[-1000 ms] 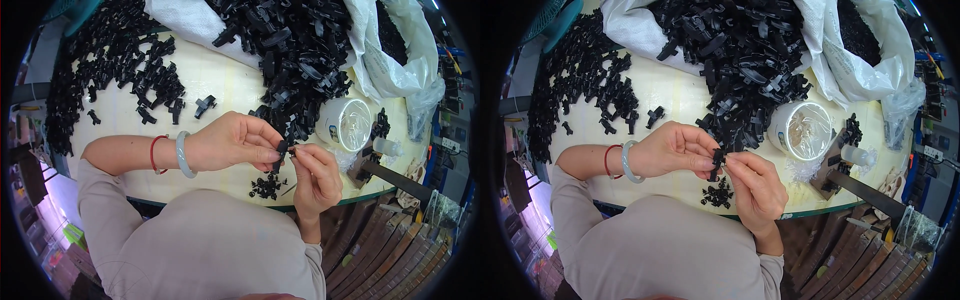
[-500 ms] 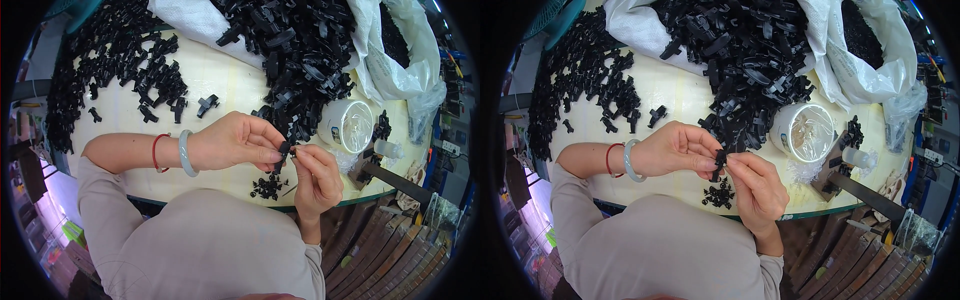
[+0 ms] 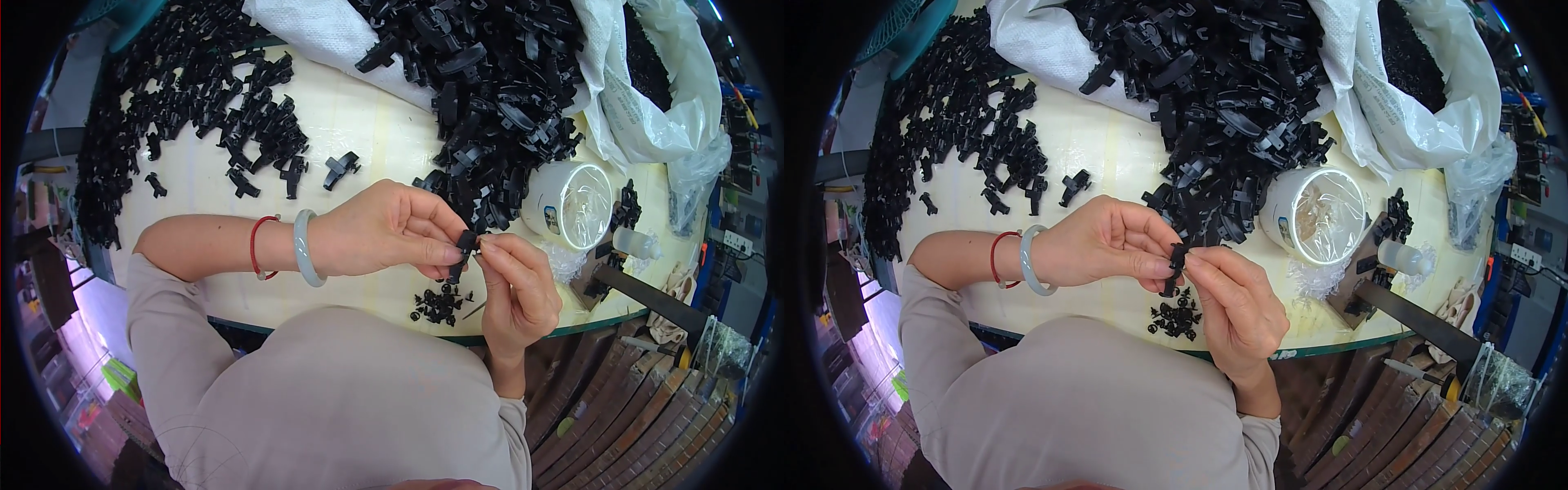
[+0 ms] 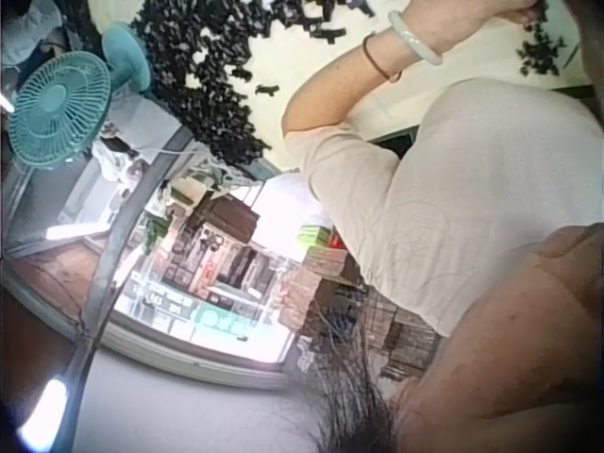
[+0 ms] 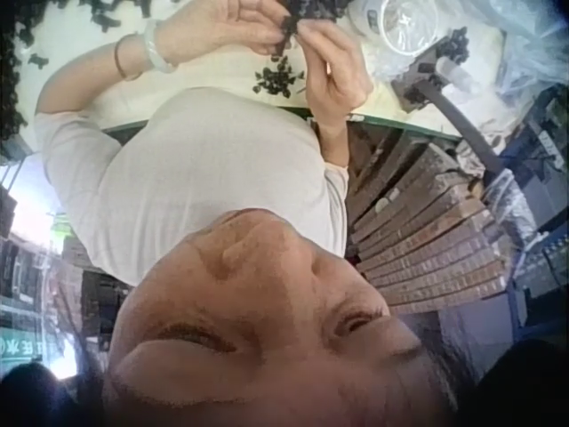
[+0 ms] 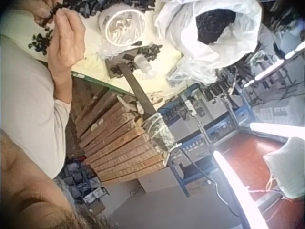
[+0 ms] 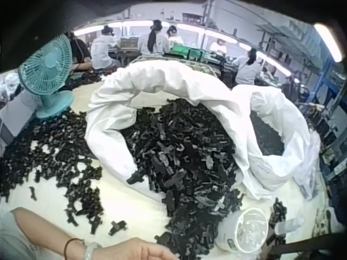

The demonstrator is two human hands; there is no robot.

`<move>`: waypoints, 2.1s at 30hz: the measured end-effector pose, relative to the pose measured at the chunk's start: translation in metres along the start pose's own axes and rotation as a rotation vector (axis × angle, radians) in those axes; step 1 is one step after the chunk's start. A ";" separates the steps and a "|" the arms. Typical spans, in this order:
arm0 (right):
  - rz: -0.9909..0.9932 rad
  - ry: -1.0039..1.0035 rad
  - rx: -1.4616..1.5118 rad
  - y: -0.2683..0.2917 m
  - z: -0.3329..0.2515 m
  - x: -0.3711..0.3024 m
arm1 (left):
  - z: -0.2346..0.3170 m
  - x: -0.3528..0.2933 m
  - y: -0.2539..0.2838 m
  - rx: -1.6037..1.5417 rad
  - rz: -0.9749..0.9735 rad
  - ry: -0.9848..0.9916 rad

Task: The person assembles plastic components by inserting small fasteners into plastic parts by hand, placing the assembled pieces aside, and gathers and organizes loose parts across the workbench.

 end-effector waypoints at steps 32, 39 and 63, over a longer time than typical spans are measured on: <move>-0.349 -0.056 -0.188 -0.005 0.010 -0.024 | 0.035 -0.055 0.050 0.836 0.442 -0.031; -0.268 -0.181 0.023 0.007 0.017 -0.021 | 0.058 -0.060 0.035 1.440 0.525 -0.239; 0.125 -0.571 0.962 0.029 0.055 -0.047 | 0.037 0.007 0.015 1.266 0.272 -0.355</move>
Point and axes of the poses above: each hand's wrist, its own x-axis towards the middle knuckle, its own y-axis out of the back of the hand, z = x × y, the point moved 5 cm from there along x, towards the middle knuckle, and after that the axes turned 7 degrees about -y, right-handed, at the moved point
